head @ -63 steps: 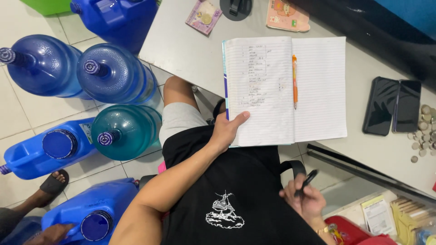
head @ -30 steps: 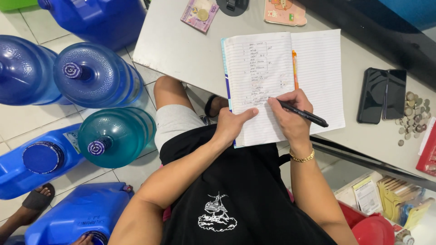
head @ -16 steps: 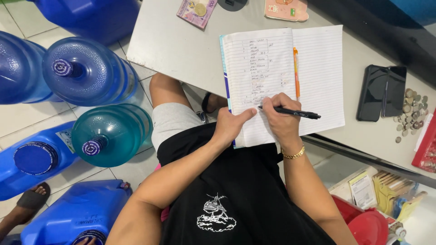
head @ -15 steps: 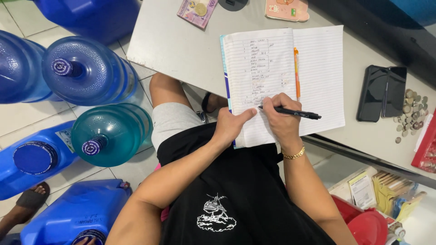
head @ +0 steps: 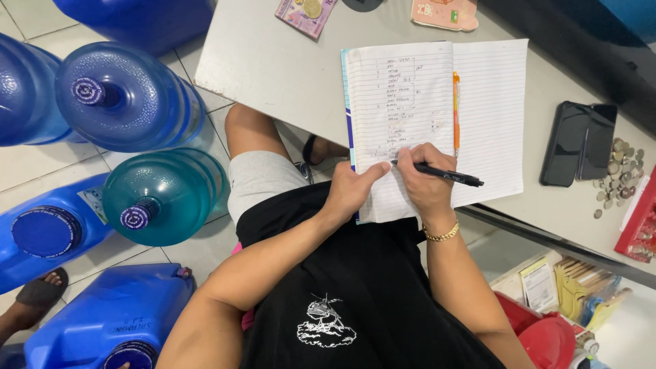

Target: Writing entries and flipping pages in a record book at a desk in a water production facility.

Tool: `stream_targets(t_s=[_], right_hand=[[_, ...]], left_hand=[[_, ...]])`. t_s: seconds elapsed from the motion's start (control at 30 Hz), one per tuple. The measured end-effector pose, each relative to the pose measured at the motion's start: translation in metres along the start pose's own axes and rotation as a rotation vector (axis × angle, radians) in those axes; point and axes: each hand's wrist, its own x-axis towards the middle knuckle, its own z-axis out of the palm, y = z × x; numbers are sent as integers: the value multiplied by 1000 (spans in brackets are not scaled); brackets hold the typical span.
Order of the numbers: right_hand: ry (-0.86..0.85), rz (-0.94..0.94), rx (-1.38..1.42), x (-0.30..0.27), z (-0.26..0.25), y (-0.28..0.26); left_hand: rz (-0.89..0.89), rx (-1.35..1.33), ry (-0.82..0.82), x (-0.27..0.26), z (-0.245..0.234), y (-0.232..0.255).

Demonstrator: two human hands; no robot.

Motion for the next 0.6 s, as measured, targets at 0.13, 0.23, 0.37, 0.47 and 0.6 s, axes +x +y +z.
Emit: stream_targets(t_s=[0.13,0.23,0.37,0.47,0.6], right_hand=[[-4,4,-21,-1,0,-1],[-5,-1,-40,0,1,-2],[-8,-30,-71,-2,0,2],[-12,-29,-56,-1,0,2],[-2,-35,-63,-1,1,-2]], left_hand=[[6,-17,-7,-6,0,10],[19,-23,-21,-4,-1,6],[17,-18,-27,-1,-3,-2],[18,-9,-32,0,-4,-3],[13,-2,-30,2,-3,-4]])
